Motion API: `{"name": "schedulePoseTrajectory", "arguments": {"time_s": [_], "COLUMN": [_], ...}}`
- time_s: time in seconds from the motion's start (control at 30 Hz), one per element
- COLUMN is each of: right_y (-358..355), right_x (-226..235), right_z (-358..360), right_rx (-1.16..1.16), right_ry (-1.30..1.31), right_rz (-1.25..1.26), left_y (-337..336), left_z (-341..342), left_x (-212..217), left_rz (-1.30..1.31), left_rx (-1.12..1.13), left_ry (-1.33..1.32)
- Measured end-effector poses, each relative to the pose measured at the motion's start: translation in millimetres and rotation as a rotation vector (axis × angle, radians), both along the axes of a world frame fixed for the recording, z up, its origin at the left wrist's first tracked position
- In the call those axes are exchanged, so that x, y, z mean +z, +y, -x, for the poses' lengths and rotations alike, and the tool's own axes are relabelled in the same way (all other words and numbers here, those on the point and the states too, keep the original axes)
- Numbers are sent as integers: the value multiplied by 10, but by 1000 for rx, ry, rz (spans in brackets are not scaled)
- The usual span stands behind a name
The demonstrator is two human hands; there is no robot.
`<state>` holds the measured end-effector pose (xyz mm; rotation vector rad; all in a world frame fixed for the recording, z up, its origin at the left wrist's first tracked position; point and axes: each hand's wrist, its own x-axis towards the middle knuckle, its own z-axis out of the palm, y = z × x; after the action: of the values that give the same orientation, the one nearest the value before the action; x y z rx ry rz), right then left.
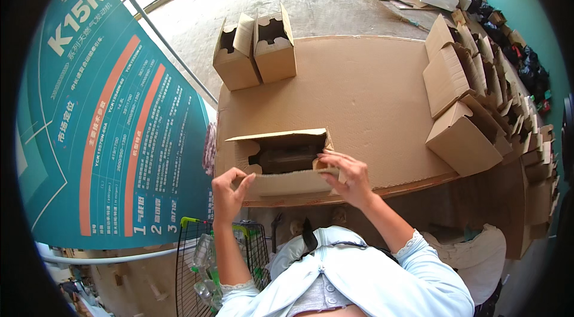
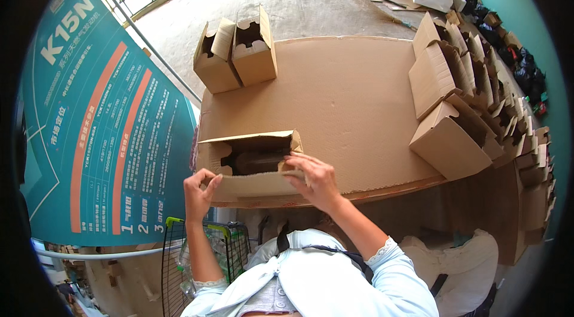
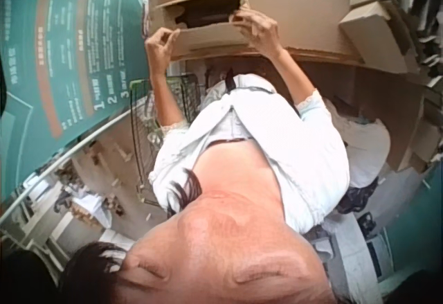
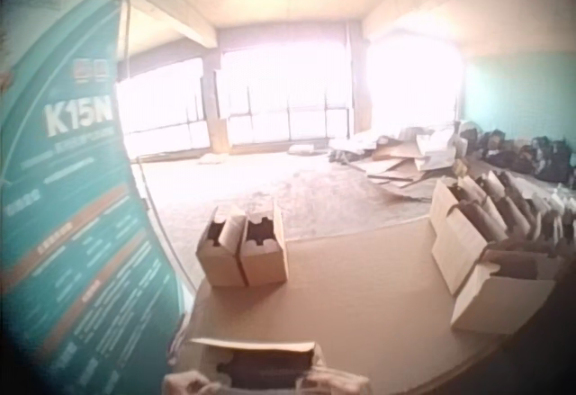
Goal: The person places bottles from a shopping cart into individual cardboard boxes on a table, folding the top flaps down by hand and moving the completed boxes to the side.
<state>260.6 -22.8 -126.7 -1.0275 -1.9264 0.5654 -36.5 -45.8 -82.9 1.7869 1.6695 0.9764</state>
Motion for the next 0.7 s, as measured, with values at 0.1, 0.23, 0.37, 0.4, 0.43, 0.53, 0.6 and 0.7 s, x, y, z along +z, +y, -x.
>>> {"name": "schedulePoseTrajectory", "arguments": {"time_s": [0.1, 0.23, 0.37, 0.4, 0.43, 0.53, 0.6, 0.7], "right_y": [93, -37, -130, -142, -113, -20, 40, 136], "right_x": [148, 187, 2, 39, 119, 178, 100, -3], "right_z": [-24, -58, -90, -26, 61, 197, 247, 178], "right_rx": [16, 53, 30, -12, -49, -261, -346, -42], "right_ry": [-218, -128, 46, 76, 103, 161, 276, 174], "right_rz": [-62, 15, 81, 70, 51, 5, 56, 320], "left_y": [219, 341, 748, 915, 1084, 1367, 1524, 1704], "left_z": [62, 109, -165, -77, 37, -19, -62, 12], "left_x": [4, 73, 465, 353, 160, 116, 109, 118], "left_rz": [40, -403, -596, -556, -329, -200, -146, 27], "left_rx": [37, -69, -320, -446, -507, -351, -420, -478], "left_ry": [51, 72, 457, 514, 387, 617, 524, 424]}}
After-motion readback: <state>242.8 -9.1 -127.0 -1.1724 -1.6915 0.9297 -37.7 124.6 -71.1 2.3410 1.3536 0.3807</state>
